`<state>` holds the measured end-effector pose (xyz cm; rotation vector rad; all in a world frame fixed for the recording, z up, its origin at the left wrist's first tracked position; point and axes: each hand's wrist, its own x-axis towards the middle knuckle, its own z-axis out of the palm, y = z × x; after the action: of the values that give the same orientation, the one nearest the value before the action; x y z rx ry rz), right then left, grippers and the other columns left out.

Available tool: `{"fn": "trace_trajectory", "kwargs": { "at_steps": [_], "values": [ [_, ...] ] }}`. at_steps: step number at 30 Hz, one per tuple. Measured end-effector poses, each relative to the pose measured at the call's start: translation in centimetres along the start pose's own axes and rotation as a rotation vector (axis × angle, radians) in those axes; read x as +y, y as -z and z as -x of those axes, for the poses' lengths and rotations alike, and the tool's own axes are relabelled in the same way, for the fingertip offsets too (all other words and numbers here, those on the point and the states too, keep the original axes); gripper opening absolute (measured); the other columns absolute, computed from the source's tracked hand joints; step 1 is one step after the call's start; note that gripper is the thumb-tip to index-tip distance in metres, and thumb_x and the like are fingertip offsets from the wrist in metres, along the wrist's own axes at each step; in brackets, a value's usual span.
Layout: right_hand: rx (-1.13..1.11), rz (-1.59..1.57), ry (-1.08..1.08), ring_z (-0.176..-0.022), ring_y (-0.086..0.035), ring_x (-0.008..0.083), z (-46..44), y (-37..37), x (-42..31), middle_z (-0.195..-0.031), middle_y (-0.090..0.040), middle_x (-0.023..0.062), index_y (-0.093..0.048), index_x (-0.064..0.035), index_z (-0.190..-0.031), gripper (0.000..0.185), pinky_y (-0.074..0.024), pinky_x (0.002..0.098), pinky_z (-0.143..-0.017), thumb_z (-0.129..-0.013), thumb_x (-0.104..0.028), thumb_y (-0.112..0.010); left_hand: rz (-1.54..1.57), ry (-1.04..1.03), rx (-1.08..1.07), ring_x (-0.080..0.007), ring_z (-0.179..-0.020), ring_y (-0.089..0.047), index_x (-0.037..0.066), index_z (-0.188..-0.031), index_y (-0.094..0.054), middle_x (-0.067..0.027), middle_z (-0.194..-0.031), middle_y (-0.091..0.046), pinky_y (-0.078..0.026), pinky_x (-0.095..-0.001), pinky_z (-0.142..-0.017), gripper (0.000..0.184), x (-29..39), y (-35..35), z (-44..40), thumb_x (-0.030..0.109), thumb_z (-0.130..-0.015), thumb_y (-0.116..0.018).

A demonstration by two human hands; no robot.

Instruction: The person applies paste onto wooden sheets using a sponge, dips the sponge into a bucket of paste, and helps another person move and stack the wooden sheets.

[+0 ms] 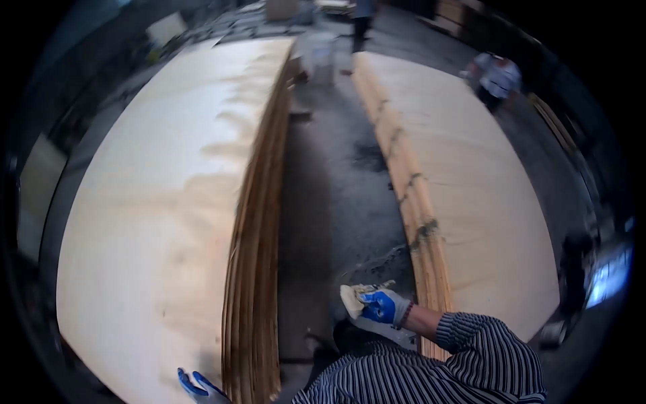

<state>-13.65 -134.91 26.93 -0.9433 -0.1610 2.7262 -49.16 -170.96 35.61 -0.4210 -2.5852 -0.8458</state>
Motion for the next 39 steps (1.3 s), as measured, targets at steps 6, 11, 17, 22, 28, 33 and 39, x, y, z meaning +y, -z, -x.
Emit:
{"fn": "trace_trajectory", "kwargs": {
  "at_steps": [6, 11, 17, 22, 28, 33, 39],
  "values": [
    [-0.064, -0.151, 0.523, -0.115, -0.062, 0.0235, 6.2, 4.7, -1.6, -0.129, -0.063, 0.0106, -0.052, -0.0031, -0.139, 0.043, -0.0483, 0.0403, -0.102, -0.097, -0.01, -0.053, 0.701, -0.597, -0.914, -0.0273, -0.094, -0.07, -0.006, -0.126, -0.06, -0.0193, -0.114, -0.068, -0.051, -0.0314, -0.088, 0.038, 26.9, -8.4, -3.6, 0.001, -0.089, -0.065],
    [-0.122, -0.201, 0.804, -0.112, -0.062, 0.0232, 6.4, 12.0, -3.3, -0.127, -0.063, 0.0104, -0.053, -0.0033, -0.137, 0.041, -0.0492, 0.0391, -0.1, -0.097, -0.011, -0.054, 0.712, -1.746, -0.883, -0.0273, -0.093, -0.07, 0.008, -0.121, -0.066, -0.0117, -0.107, -0.07, -0.055, -0.0372, -0.081, 0.045, 46.3, -6.3, 0.2, 0.021, -0.078, -0.073],
    [0.186, -0.228, 1.053, -0.102, -0.064, 0.024, 10.6, 21.6, 0.7, -0.112, -0.066, 0.0112, -0.062, 0.0016, -0.113, 0.025, -0.051, 0.0362, -0.097, -0.095, -0.016, -0.06, 0.925, -2.513, -0.855, -0.0249, -0.092, -0.07, 0.009, -0.118, -0.066, -0.0102, -0.105, -0.07, -0.056, -0.0377, -0.078, 0.042, 57.0, -1.9, 10.5, 0.025, -0.08, -0.071],
    [0.338, -0.538, 1.061, -0.096, -0.064, 0.0234, 10.6, 19.7, 5.6, -0.105, -0.066, 0.011, -0.063, -0.0008, -0.111, 0.023, -0.0533, 0.0354, -0.091, -0.095, -0.017, -0.061, 1.212, -2.677, -0.782, -0.024, -0.09, -0.07, 0.009, -0.116, -0.066, -0.0097, -0.103, -0.069, -0.056, -0.0368, -0.076, 0.039, 61.3, -2.2, 15.7, 0.024, -0.081, -0.07],
    [0.421, -0.76, 1.253, -0.089, -0.065, 0.0226, 11.8, 19.9, 3.2, -0.096, -0.067, 0.0107, -0.064, -0.0036, -0.109, 0.02, -0.056, 0.0344, -0.084, -0.095, -0.018, -0.063, 1.467, -2.825, -0.696, -0.0229, -0.087, -0.069, 0.008, -0.113, -0.066, -0.0092, -0.099, -0.069, -0.056, -0.0356, -0.074, 0.035, 65.1, -1.1, 19.4, 0.024, -0.082, -0.069],
    [0.58, -1.019, 1.604, -0.086, -0.066, 0.0211, 9.6, 16.7, 9.5, -0.095, -0.068, 0.01, -0.062, -0.0048, -0.115, 0.023, -0.058, 0.0342, -0.079, -0.095, -0.017, -0.064, 1.595, -2.901, -0.653, -0.022, -0.085, -0.069, 0.008, -0.111, -0.066, -0.0087, -0.097, -0.068, -0.055, -0.0347, -0.072, 0.032, 63.2, -3.8, 16.5, 0.023, -0.083, -0.068],
    [0.619, -0.957, 1.832, -0.109, -0.065, 0.0198, 15.1, 15.2, 5.9, -0.125, -0.064, 0.0085, -0.051, -0.0033, -0.138, 0.043, -0.0556, 0.0352, -0.094, -0.096, -0.011, -0.061, 1.248, -2.106, 1.033, -0.0209, -0.083, -0.068, 0.008, -0.108, -0.066, -0.0082, -0.094, -0.067, -0.055, -0.0336, -0.069, 0.028, 63.3, -5.0, 22.5, 0.022, -0.084, -0.066]
  ]
}}
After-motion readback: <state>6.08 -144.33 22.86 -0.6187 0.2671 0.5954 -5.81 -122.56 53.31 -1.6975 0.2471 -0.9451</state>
